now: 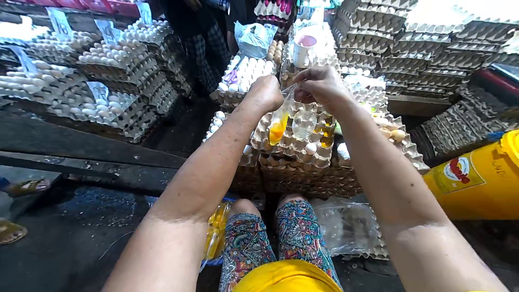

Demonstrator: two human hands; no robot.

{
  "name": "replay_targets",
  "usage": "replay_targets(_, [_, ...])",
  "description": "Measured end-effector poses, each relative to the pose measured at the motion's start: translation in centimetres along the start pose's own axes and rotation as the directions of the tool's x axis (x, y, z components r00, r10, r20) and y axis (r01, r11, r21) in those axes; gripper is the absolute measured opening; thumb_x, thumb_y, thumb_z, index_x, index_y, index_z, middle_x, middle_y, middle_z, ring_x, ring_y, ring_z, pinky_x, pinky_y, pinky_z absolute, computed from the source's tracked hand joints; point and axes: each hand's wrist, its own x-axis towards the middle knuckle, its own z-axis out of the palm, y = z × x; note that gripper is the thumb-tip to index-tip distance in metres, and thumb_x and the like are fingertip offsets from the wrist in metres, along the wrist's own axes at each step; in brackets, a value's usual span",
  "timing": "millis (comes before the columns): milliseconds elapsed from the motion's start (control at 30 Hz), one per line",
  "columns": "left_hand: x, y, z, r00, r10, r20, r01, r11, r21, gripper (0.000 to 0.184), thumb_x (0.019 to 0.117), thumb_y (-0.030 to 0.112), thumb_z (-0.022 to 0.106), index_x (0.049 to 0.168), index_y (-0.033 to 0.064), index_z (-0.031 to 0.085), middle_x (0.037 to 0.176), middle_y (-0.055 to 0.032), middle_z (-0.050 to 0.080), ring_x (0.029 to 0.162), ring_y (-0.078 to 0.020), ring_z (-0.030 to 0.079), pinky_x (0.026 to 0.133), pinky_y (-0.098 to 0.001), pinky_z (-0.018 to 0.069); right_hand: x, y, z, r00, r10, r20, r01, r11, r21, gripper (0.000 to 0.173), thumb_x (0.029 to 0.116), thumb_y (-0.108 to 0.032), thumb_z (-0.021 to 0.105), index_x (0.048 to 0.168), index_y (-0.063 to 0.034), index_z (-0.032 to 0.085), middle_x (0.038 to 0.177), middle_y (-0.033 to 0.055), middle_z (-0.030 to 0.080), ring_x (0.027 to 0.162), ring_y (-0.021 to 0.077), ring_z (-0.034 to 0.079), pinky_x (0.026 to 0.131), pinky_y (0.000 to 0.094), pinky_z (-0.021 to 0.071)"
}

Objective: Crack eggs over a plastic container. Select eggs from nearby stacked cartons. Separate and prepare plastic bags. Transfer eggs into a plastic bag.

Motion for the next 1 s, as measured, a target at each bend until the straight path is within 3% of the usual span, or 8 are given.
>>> replay_targets(100, [0.3, -0.4, 0.0, 1.000, -0.002, 0.002, 0.002, 1.000, -0.015, 0.025, 0.1002, 0.021, 0.060, 0.098, 0.0000, 0.073, 0.101, -0.0200, 0.071, 0.100, -0.0362, 0.068, 0.090, -0.0589, 0.0515, -0.6, 4.4, 0.2, 0.989, -0.144, -0.037, 0.146, 0.987, 0.068, 0.034, 0.0981, -0.003, 0.058, 0.132, -0.0018, 0.061, 0.118, 0.0125, 0.066, 0.096, 0.0188, 0.068, 0.080, 0.0385, 0.0595])
replay_targets(200, [0.5, -0.4, 0.0, 1.000, -0.012, 0.022, 0.012, 1.000, -0.014, 0.026, 0.1008, 0.021, 0.059, 0.100, -0.0005, 0.073, 0.102, -0.0197, 0.072, 0.100, -0.0353, 0.069, 0.091, -0.0583, 0.0520, -1.0, 7.5, 1.2, 0.991, -0.119, 0.064, 0.125, 0.987, -0.101, 0.060, 0.0974, -0.018, 0.068, 0.152, -0.0053, 0.047, 0.147, 0.0177, 0.054, 0.125, 0.0275, 0.061, 0.103, 0.0470, 0.0515])
replay_targets(300, [0.4, 0.0, -0.3, 0.999, 0.023, 0.038, -0.024, 0.999, 0.036, 0.025, 0.1001, 0.019, 0.059, 0.097, -0.0017, 0.073, 0.100, -0.0211, 0.071, 0.099, -0.0370, 0.068, 0.089, -0.0604, 0.0512, -0.6, 7.5, 2.4, 0.979, -0.156, 0.134, 0.180, 0.966, -0.187, 0.070, 0.0963, -0.030, 0.072, 0.155, -0.0062, 0.042, 0.157, 0.0179, 0.045, 0.141, 0.0292, 0.049, 0.115, 0.0488, 0.0414])
replay_targets(467, [-0.5, 1.4, -1.5, 0.999, 0.022, 0.047, -0.030, 0.985, 0.172, 0.019, 0.0978, 0.013, 0.060, 0.096, -0.0018, 0.072, 0.105, -0.0234, 0.069, 0.106, -0.0404, 0.065, 0.089, -0.0613, 0.0499, 0.3, 5.7, 3.4, 0.933, -0.298, 0.202, 0.342, 0.910, -0.235, 0.039, 0.1039, -0.026, 0.061, 0.138, -0.0067, 0.063, 0.139, 0.0130, 0.063, 0.125, 0.0235, 0.062, 0.109, 0.0480, 0.0462])
replay_targets(800, [-1.8, 3.5, -1.3, 0.997, 0.047, -0.057, -0.034, 0.975, 0.219, 0.022, 0.0952, 0.008, 0.063, 0.115, -0.0007, 0.068, 0.117, -0.0228, 0.068, 0.116, -0.0409, 0.064, 0.094, -0.0602, 0.0515, -0.3, 5.1, 4.5, 0.908, -0.396, 0.133, 0.418, 0.865, -0.277, 0.022, 0.1042, -0.015, 0.058, 0.106, -0.0002, 0.074, 0.103, 0.0149, 0.072, 0.098, 0.0245, 0.068, 0.091, 0.0479, 0.0513])
replay_targets(867, [-2.8, 4.6, -1.7, 0.995, 0.055, -0.089, -0.029, 0.962, 0.273, 0.024, 0.0972, 0.006, 0.060, 0.120, 0.0017, 0.065, 0.117, -0.0217, 0.068, 0.115, -0.0404, 0.065, 0.092, -0.0587, 0.0523, -0.5, 4.4, 4.7, 0.907, -0.415, 0.073, 0.420, 0.881, -0.215, 0.019, 0.1022, -0.011, 0.059, 0.098, 0.0004, 0.073, 0.092, 0.0113, 0.070, 0.088, 0.0181, 0.065, 0.084, 0.0431, 0.0510])
replay_targets(933, [-3.8, 5.3, -2.4, 0.989, 0.083, -0.119, -0.041, 0.947, 0.320, 0.024, 0.0990, 0.006, 0.057, 0.122, 0.0031, 0.064, 0.116, -0.0213, 0.068, 0.115, -0.0403, 0.065, 0.090, -0.0578, 0.0525, -0.7, 3.9, 4.7, 0.911, -0.413, 0.004, 0.413, 0.909, -0.053, 0.016, 0.1014, -0.010, 0.059, 0.096, -0.0044, 0.073, 0.084, -0.0004, 0.068, 0.079, 0.0021, 0.061, 0.078, 0.0287, 0.0517])
replay_targets(1000, [-4.6, 5.5, -3.4, 0.978, 0.141, -0.152, -0.082, 0.937, 0.340, 0.022, 0.0992, 0.008, 0.057, 0.119, 0.0039, 0.065, 0.119, -0.0212, 0.067, 0.121, -0.0404, 0.061, 0.090, -0.0577, 0.0524, -0.9, 3.2, 4.6, 0.899, -0.437, -0.039, 0.438, 0.891, 0.119, 0.016, 0.1015, -0.008, 0.058, 0.098, -0.0041, 0.073, 0.085, -0.0040, 0.069, 0.078, -0.0035, 0.061, 0.078, 0.0228, 0.0531])
